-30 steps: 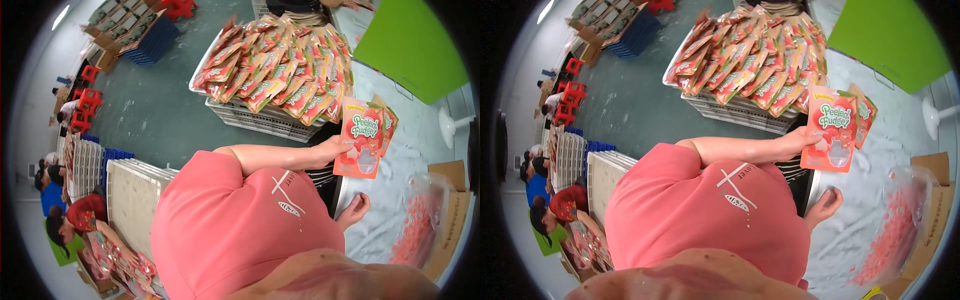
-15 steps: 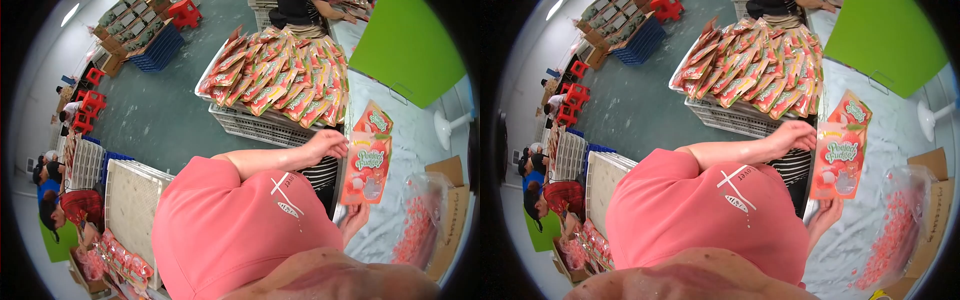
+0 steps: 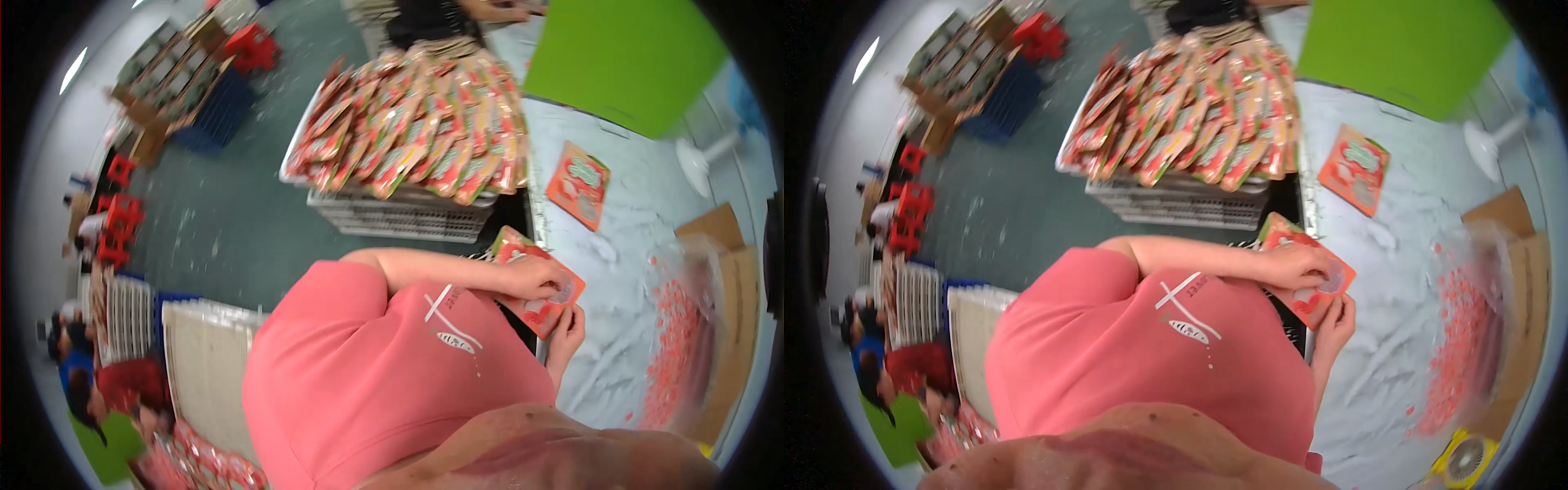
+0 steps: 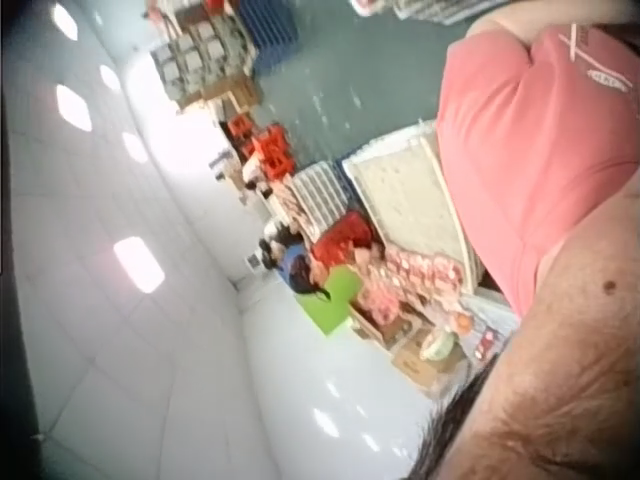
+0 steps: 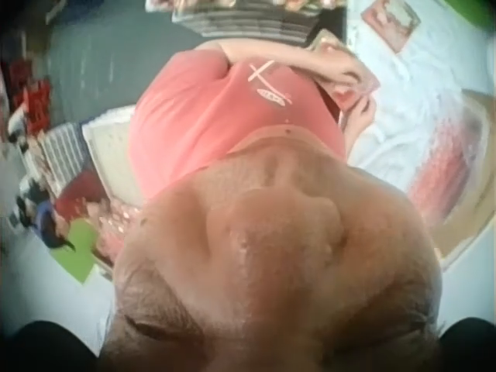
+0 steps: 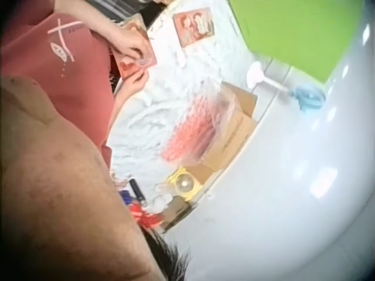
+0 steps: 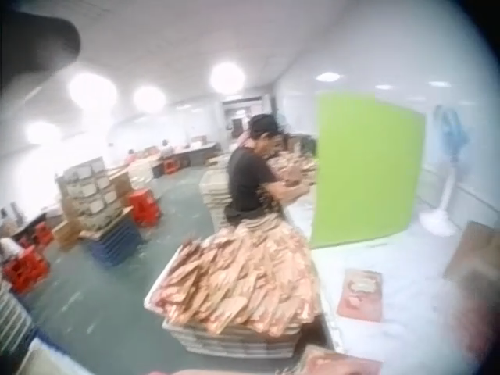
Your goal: Manually filling product bags with individually wrapped candies at a workstation.
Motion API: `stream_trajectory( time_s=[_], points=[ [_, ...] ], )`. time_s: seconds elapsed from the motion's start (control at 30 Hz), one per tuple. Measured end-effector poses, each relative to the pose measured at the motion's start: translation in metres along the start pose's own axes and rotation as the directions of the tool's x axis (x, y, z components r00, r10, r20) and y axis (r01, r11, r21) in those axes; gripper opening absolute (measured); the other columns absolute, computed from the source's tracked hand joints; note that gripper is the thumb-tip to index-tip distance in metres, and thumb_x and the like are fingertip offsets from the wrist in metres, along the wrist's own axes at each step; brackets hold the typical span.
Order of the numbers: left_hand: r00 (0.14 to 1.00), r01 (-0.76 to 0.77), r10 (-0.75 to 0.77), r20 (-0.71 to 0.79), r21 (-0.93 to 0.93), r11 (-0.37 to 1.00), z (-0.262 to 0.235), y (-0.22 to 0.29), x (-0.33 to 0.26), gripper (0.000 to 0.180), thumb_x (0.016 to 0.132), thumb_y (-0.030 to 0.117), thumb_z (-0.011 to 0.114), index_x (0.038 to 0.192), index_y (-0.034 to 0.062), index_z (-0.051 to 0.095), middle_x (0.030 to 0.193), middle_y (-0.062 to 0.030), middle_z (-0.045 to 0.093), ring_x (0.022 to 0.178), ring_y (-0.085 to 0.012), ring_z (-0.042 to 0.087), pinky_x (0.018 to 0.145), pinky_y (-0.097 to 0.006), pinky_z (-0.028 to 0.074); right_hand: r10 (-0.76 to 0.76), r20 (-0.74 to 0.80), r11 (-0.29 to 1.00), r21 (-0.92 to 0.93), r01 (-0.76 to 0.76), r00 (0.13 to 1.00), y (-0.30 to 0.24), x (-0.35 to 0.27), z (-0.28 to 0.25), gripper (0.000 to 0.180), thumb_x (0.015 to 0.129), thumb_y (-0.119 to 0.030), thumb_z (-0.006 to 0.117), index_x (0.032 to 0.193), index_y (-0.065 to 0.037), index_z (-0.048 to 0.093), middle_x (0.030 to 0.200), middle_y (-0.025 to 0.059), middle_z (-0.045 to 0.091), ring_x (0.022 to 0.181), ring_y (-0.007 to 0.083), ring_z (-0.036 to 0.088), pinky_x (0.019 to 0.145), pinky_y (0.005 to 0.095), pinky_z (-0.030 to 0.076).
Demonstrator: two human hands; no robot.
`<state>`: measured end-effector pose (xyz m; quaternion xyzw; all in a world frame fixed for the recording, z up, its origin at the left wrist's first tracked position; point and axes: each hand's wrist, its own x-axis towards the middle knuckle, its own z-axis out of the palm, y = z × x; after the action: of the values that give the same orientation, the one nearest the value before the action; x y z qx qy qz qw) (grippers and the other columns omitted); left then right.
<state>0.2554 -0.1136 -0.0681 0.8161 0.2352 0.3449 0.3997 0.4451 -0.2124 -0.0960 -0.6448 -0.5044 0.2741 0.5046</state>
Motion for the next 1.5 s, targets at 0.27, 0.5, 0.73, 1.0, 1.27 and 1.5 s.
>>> stream_trajectory(
  time_s=[0.27,0.5,0.73,1.0,1.27,1.5],
  points=[
    [0.966,0.182,-0.186,0.179,0.039,0.983,0.027,-0.016,0.018,0.025,0.086,0.024,0.063,0.103,0.0069,0.068,0.1,-0.0162,0.066,0.085,-0.0314,0.066,0.077,-0.041,0.053,0.161,0.008,0.983,0.083,-0.161,0.987,0.009,-0.008,0.003,0.017,0.098,-0.011,0.058,0.104,0.004,0.064,0.084,0.0034,0.066,0.072,0.007,0.058,0.068,0.0237,0.049],
    [0.988,0.125,-0.119,0.099,-0.064,0.99,0.039,-0.028,0.015,0.021,0.084,0.025,0.069,0.091,0.0063,0.066,0.084,-0.0093,0.067,0.075,-0.0213,0.068,0.067,-0.033,0.053,0.255,0.167,0.914,0.281,-0.294,0.952,0.009,-0.007,-0.002,0.014,0.096,-0.011,0.062,0.088,0.0,0.062,0.074,-0.0001,0.062,0.064,0.0032,0.053,0.057,0.0195,0.042],
    [0.963,0.256,-0.249,0.107,-0.066,0.964,0.03,-0.019,0.018,0.034,0.082,0.03,0.078,0.077,0.0037,0.058,0.069,-0.0064,0.058,0.065,-0.0157,0.058,0.06,-0.031,0.048,0.082,0.071,0.997,-0.002,-0.082,0.994,-0.019,-0.01,0.01,0.019,0.092,-0.012,0.067,0.079,-0.001,0.059,0.064,-0.0039,0.048,0.062,0.0048,0.041,0.053,0.0255,0.035],
    [0.892,0.442,-0.366,0.265,-0.34,0.83,0.026,-0.025,0.018,0.021,0.085,0.019,0.075,0.078,0.0034,0.062,0.065,-0.0001,0.059,0.059,-0.007,0.053,0.054,-0.024,0.042,0.15,0.055,0.976,0.151,-0.157,0.987,-0.015,-0.009,0.012,0.021,0.092,-0.014,0.069,0.077,-0.002,0.06,0.065,-0.0065,0.05,0.062,0.0012,0.041,0.052,0.0231,0.033],
    [0.812,0.581,-0.512,0.281,-0.481,0.657,0.017,-0.014,0.021,0.013,0.088,0.01,0.066,0.08,0.0009,0.062,0.065,0.0031,0.06,0.057,-0.0036,0.052,0.054,-0.02,0.042,0.272,0.131,0.829,0.47,-0.301,0.953,-0.037,-0.011,0.007,0.018,0.093,-0.012,0.068,0.079,-0.002,0.062,0.072,-0.0041,0.062,0.065,0.0,0.051,0.057,0.018,0.039],
    [0.912,0.406,-0.396,0.102,-0.102,0.908,0.025,-0.013,0.012,0.015,0.085,0.012,0.065,0.079,0.0002,0.059,0.057,-0.0025,0.055,0.053,-0.0086,0.052,0.052,-0.028,0.044,0.153,-0.043,0.985,0.091,-0.148,0.987,-0.028,-0.012,0.006,0.014,0.092,-0.011,0.068,0.085,0.0,0.064,0.071,0.0018,0.065,0.066,0.0035,0.059,0.059,0.02,0.046]
  ],
)
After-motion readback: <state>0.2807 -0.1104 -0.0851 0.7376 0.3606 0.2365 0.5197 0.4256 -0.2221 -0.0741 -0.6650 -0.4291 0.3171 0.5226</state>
